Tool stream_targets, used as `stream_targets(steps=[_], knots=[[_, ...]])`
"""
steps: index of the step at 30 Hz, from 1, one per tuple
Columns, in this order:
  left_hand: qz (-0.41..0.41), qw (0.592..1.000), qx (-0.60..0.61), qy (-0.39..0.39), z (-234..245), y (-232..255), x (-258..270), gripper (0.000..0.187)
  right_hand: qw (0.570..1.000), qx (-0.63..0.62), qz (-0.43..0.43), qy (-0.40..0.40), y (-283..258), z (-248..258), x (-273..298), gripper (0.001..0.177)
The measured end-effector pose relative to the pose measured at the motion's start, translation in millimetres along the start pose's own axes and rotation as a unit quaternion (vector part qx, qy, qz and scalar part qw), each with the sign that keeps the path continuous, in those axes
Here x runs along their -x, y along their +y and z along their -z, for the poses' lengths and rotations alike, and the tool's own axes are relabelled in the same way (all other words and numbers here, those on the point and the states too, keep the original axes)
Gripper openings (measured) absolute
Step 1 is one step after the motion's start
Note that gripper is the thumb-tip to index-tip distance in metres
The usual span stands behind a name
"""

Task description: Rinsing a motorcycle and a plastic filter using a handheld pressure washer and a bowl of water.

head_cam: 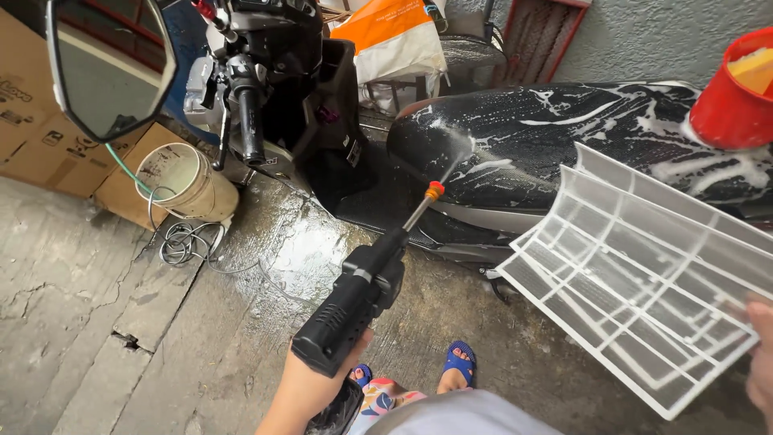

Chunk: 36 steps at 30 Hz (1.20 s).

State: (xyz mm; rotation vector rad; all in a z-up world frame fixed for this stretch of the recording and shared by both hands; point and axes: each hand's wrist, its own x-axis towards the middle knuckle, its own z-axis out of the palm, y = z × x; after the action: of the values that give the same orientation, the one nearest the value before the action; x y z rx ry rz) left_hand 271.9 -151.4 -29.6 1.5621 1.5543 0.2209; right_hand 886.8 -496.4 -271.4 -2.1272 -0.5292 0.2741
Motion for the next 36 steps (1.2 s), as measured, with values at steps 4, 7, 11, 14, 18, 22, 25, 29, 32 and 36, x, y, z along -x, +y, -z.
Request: stream_targets(steps=[4,7,11,14,18,22,25,29,32,36], knots=[[-0.007,0.999,0.04,0.003,-9.7,16.6,5.8,0.027,0.991,-0.13,-0.041,0.013,-88.8,-19.3,10.0,0.032],[0.004,0.998,0.067,0.02,-12.4,24.6,4.1,0.03,0.99,-0.122,-0.05,0.04,-128.3,-20.1,14.4,0.033],[0.049,0.993,0.109,0.017,-10.3,40.5,11.3,0.041,0.993,-0.116,-0.03,0.001,-140.8,-19.6,15.5,0.028],[0.032,0.994,0.108,0.015,-10.6,52.4,18.5,0.034,0.974,-0.225,-0.032,0.015,-122.5,-35.5,5.4,0.017],[0.023,0.99,0.128,0.054,-16.9,38.1,8.9,0.035,0.967,-0.243,-0.067,0.04,-201.7,-49.7,29.5,0.026],[0.008,0.987,0.145,0.063,-8.0,39.7,11.5,0.033,0.97,-0.195,-0.145,0.01,-254.0,-62.1,40.5,0.027],[-0.01,0.987,0.142,0.076,-9.5,35.7,7.5,0.031,0.962,-0.243,-0.124,-0.003,-238.3,-74.7,31.4,0.023],[-0.026,0.977,0.2,0.07,-8.7,33.7,9.5,0.033,0.964,-0.244,-0.109,-0.017,-238.1,-81.9,29.2,0.019],[0.015,0.995,0.078,0.066,-11.5,31.3,7.0,0.042,0.97,-0.19,-0.152,-0.014,-279.0,-69.7,44.8,0.027],[0.047,0.993,0.069,0.079,-19.7,41.0,9.3,0.04,0.98,-0.164,-0.112,-0.005,-241.2,-47.8,40.0,0.027]])
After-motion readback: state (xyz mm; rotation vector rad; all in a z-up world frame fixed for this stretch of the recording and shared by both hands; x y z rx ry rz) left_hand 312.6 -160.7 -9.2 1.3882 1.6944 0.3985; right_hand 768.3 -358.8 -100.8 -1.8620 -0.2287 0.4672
